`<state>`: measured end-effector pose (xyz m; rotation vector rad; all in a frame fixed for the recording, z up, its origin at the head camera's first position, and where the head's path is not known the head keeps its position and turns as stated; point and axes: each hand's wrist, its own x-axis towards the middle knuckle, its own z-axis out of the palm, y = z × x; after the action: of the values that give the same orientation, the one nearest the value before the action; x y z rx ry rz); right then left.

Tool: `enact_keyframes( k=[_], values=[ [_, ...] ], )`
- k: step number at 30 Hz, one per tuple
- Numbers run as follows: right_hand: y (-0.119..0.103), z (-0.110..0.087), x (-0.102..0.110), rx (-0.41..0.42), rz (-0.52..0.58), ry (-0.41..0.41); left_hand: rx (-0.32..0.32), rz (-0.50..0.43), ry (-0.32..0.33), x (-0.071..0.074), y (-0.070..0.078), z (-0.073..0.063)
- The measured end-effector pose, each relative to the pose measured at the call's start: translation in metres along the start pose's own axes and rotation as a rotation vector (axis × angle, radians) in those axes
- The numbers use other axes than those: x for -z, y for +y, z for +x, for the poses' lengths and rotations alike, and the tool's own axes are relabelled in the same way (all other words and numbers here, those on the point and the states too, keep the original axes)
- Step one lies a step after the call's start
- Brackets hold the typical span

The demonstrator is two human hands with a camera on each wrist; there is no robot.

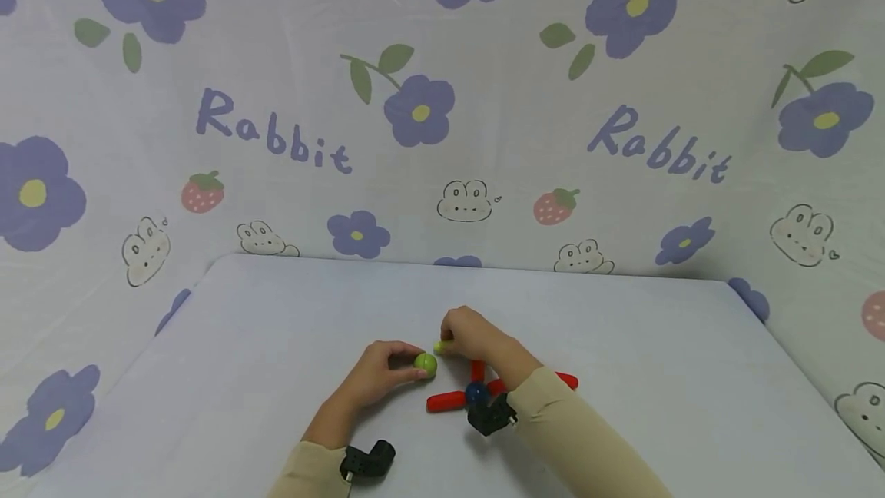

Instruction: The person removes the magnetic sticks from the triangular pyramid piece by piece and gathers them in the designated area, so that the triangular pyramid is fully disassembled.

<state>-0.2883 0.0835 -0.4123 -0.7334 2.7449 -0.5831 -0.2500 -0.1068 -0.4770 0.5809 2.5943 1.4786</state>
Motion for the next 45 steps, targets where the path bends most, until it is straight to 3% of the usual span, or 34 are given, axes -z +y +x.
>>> enact_keyframes(
  k=[7,11,15,20,27,36,45],
  values=[
    [0.0,0.0,0.0,0.001,-0.017,0.025,0.004,0.009,0.017,0.001,-0.001,0.002],
    [-0.002,-0.011,0.001,0.003,0.017,0.069,-0.013,0.017,0.04,0.0,-0.005,0.003],
    [-0.003,-0.029,0.005,0.047,0.049,0.15,-0.033,0.059,0.108,0.001,-0.01,0.004],
    [0.002,-0.056,0.006,0.048,0.13,0.199,0.003,0.065,0.162,0.004,-0.012,0.008],
    [0.01,-0.081,-0.006,0.068,0.174,0.188,0.075,0.038,0.187,0.006,-0.013,0.013],
    [0.012,-0.105,-0.017,0.065,0.219,0.322,0.08,0.008,0.226,0.007,-0.02,0.032],
    [0.018,-0.108,-0.027,0.071,0.288,0.324,0.086,-0.052,0.357,0.024,-0.031,0.049]
  ],
)
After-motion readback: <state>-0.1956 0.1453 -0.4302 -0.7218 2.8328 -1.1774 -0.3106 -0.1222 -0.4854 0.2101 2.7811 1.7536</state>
